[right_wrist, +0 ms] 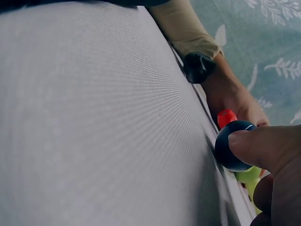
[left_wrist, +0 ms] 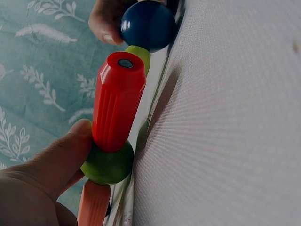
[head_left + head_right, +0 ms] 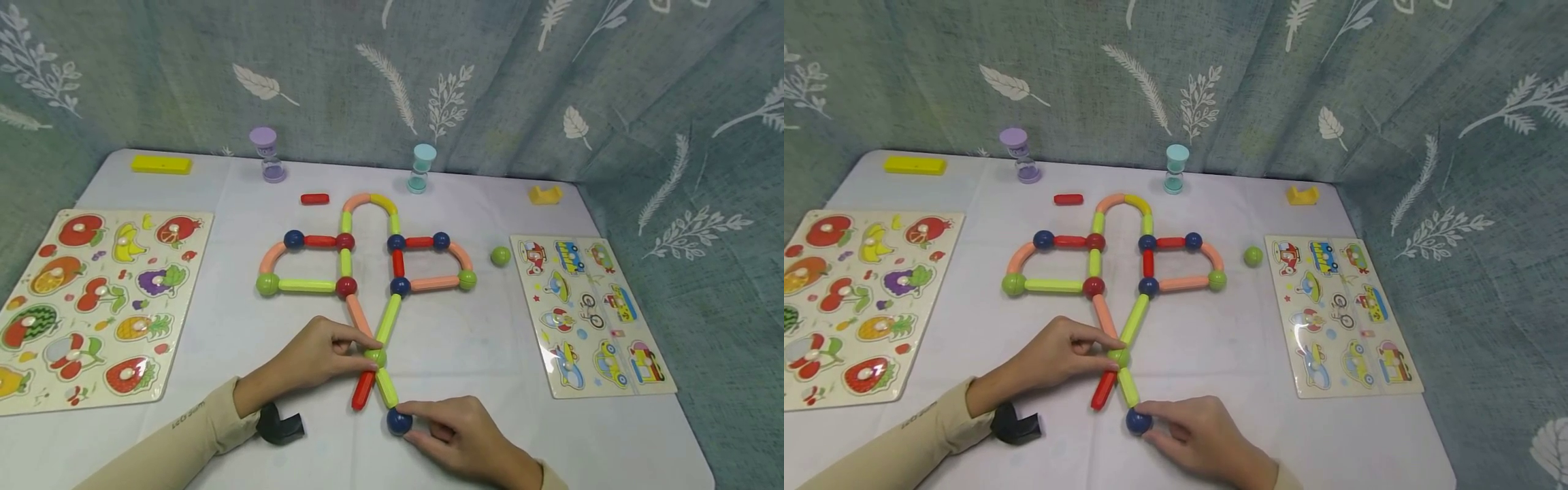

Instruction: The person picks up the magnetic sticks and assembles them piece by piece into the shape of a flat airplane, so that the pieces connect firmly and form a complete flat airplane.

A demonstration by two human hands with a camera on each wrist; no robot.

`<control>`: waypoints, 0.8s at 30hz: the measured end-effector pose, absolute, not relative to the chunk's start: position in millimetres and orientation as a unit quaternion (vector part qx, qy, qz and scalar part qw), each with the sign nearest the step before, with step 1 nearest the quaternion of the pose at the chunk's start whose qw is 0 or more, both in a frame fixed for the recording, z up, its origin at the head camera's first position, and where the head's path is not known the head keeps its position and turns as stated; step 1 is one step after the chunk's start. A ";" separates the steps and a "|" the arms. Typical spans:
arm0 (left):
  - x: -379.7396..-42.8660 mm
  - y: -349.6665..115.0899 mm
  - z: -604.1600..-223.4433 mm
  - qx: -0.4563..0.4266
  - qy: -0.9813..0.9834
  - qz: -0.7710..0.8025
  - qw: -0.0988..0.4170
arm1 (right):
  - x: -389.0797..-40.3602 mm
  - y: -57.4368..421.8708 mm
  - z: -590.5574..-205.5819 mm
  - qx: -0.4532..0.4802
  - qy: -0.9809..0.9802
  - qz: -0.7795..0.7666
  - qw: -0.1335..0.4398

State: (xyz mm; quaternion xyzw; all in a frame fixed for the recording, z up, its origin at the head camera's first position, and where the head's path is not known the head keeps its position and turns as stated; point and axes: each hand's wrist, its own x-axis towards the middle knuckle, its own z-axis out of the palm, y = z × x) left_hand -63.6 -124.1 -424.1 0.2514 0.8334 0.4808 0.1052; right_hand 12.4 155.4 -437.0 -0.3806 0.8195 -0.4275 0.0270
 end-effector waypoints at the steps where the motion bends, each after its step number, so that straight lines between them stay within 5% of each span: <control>1: -63.5 -124.3 -424.3 0.253 0.834 0.480 0.104 | 12.3 155.3 -437.2 -0.380 0.819 -0.429 0.027; 17: -65.0 -124.7 -424.8 0.273 0.840 0.461 0.089 | -18.7 167.7 -412.1 -0.424 0.844 -0.323 0.063; 24: -64.1 -124.7 -426.2 0.270 0.839 0.463 0.092 | -87.7 206.6 -386.2 -0.335 0.898 -0.269 -0.096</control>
